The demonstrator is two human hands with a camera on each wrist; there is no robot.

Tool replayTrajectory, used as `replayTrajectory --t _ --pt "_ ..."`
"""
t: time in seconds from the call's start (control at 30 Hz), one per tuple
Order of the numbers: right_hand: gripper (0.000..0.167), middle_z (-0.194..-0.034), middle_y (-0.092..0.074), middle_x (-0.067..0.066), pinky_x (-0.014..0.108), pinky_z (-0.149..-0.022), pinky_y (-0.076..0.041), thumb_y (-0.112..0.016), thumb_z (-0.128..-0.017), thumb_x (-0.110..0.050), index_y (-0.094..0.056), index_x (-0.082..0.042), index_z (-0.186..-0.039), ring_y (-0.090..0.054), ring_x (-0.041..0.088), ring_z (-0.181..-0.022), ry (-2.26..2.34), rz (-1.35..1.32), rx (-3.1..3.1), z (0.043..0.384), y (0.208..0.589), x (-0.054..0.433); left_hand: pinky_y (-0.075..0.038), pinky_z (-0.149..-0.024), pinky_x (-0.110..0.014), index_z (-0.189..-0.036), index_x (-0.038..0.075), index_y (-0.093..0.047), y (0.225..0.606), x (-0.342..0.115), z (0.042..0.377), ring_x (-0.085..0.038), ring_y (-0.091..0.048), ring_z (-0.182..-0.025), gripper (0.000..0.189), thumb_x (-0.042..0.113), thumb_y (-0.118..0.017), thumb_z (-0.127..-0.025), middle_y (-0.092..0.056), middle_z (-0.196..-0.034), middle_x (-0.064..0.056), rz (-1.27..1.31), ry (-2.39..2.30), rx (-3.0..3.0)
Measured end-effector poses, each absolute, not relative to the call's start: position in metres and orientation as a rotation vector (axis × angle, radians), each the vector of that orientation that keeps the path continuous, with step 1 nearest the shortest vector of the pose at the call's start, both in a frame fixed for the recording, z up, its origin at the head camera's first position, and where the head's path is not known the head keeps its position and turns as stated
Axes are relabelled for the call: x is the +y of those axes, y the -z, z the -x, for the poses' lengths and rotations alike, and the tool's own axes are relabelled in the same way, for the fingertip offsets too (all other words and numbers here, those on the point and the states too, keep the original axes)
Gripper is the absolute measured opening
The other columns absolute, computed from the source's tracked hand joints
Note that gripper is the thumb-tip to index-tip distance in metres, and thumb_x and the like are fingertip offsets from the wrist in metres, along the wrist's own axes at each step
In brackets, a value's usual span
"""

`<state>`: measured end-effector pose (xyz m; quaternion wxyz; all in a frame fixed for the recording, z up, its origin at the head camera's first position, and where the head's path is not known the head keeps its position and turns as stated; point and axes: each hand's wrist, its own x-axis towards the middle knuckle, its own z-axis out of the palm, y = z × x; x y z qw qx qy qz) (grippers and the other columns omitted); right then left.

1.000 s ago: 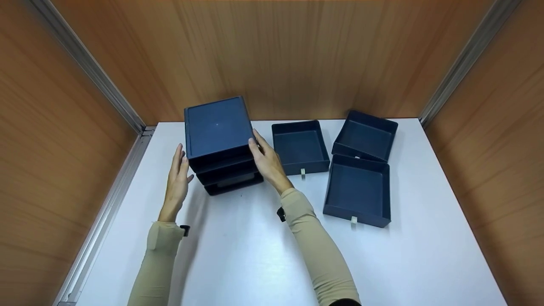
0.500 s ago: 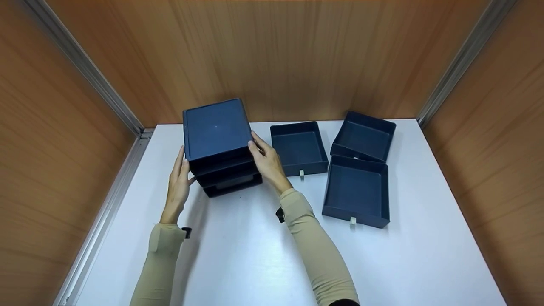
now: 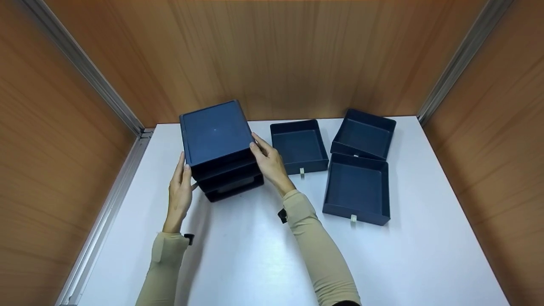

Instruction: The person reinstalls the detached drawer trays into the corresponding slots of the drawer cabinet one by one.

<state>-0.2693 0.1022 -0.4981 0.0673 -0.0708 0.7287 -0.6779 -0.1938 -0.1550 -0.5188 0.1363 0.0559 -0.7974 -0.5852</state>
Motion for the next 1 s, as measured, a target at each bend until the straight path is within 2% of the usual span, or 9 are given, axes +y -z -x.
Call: replayTrajectory --t 0.27,0.4,0.5,0.53,0.6,0.63,0.83,0.93,1.0 --pt "0.05 -0.163 -0.05 0.017 0.055 -0.114 -0.052 -0.051 -0.114 -0.032 -0.048 -0.022 -0.163 -0.054 0.034 -0.146 2.037 0.224 2.218 0.265 0.497 0.109 -0.046 -0.119 -0.056 -0.168 0.025 -0.037 0.522 -0.143 0.173 -0.038 -0.053 -0.146 0.056 0.037 -0.049 -0.114 -0.038 -0.172 -0.007 -0.162 1.641 -2.254" --pt "0.048 -0.157 -0.057 0.015 0.054 -0.112 -0.053 -0.052 -0.114 -0.03 -0.051 -0.021 -0.161 -0.062 0.028 -0.134 2.03 0.204 2.219 0.264 0.497 0.113 -0.05 -0.113 -0.058 -0.166 0.023 -0.04 0.525 -0.138 0.161 -0.038 -0.057 -0.141 0.056 0.035 -0.052 -0.113 -0.043 -0.169 -0.011 -0.149 1.616 -2.235" --pt "0.047 -0.123 -0.069 0.009 0.048 -0.109 -0.056 -0.051 -0.114 -0.031 -0.053 -0.023 -0.16 -0.065 0.018 -0.104 2.009 0.2 2.236 0.263 0.498 0.115 -0.052 -0.11 -0.06 -0.166 0.022 -0.04 0.528 -0.134 0.151 -0.04 -0.057 -0.141 0.056 0.033 -0.054 -0.113 -0.047 -0.165 -0.015 -0.133 1.614 -2.228" --pt "0.047 -0.12 -0.069 0.008 0.047 -0.109 -0.056 -0.051 -0.114 -0.031 -0.053 -0.023 -0.16 -0.064 0.016 -0.1 2.004 0.202 2.236 0.262 0.498 0.116 -0.052 -0.11 -0.06 -0.166 0.022 -0.041 0.529 -0.133 0.147 -0.04 -0.057 -0.14 0.056 0.032 -0.055 -0.113 -0.05 -0.162 -0.016 -0.129 1.611 -2.227" --pt "0.046 -0.094 -0.061 0.002 0.038 -0.098 -0.058 -0.05 -0.114 -0.031 -0.054 -0.023 -0.159 -0.056 0.011 -0.081 1.994 0.201 2.248 0.262 0.499 0.118 -0.053 -0.108 -0.059 -0.166 0.024 -0.04 0.531 -0.131 0.141 -0.039 -0.056 -0.139 0.057 0.031 -0.055 -0.112 -0.052 -0.158 -0.017 -0.119 1.618 -2.233" --pt "0.046 -0.091 -0.058 -0.001 0.037 -0.097 -0.058 -0.05 -0.114 -0.032 -0.054 -0.023 -0.159 -0.054 0.01 -0.079 1.988 0.2 2.253 0.261 0.499 0.118 -0.053 -0.108 -0.06 -0.166 0.024 -0.04 0.532 -0.131 0.138 -0.039 -0.057 -0.139 0.057 0.03 -0.056 -0.112 -0.054 -0.156 -0.017 -0.111 1.621 -2.235" --pt "0.045 -0.096 -0.059 -0.008 0.03 -0.096 -0.056 -0.05 -0.114 -0.031 -0.056 -0.021 -0.157 -0.057 0.006 -0.082 2.0 0.187 2.29 0.259 0.5 0.119 -0.053 -0.106 -0.065 -0.166 0.019 -0.041 0.533 -0.142 0.144 -0.04 -0.045 -0.15 0.059 0.025 -0.059 -0.11 -0.045 -0.161 -0.02 -0.019 1.62 -2.22" --pt "0.046 -0.085 -0.053 -0.004 0.023 -0.077 -0.048 -0.05 -0.114 -0.034 -0.056 -0.018 -0.157 -0.05 0.01 -0.075 1.988 0.188 2.341 0.258 0.504 0.12 -0.05 -0.11 -0.067 -0.167 0.019 -0.038 0.527 -0.15 0.154 -0.041 -0.033 -0.157 0.063 0.025 -0.062 -0.109 -0.03 -0.171 -0.021 0.03 1.613 -2.219" --pt "0.048 -0.098 -0.066 0.001 0.023 -0.08 -0.047 -0.05 -0.114 -0.036 -0.054 -0.016 -0.158 -0.06 0.012 -0.087 1.964 0.19 2.377 0.257 0.507 0.121 -0.048 -0.112 -0.068 -0.168 0.021 -0.036 0.523 -0.154 0.16 -0.042 -0.029 -0.16 0.066 0.027 -0.063 -0.107 -0.023 -0.174 -0.021 0.043 1.608 -2.237"
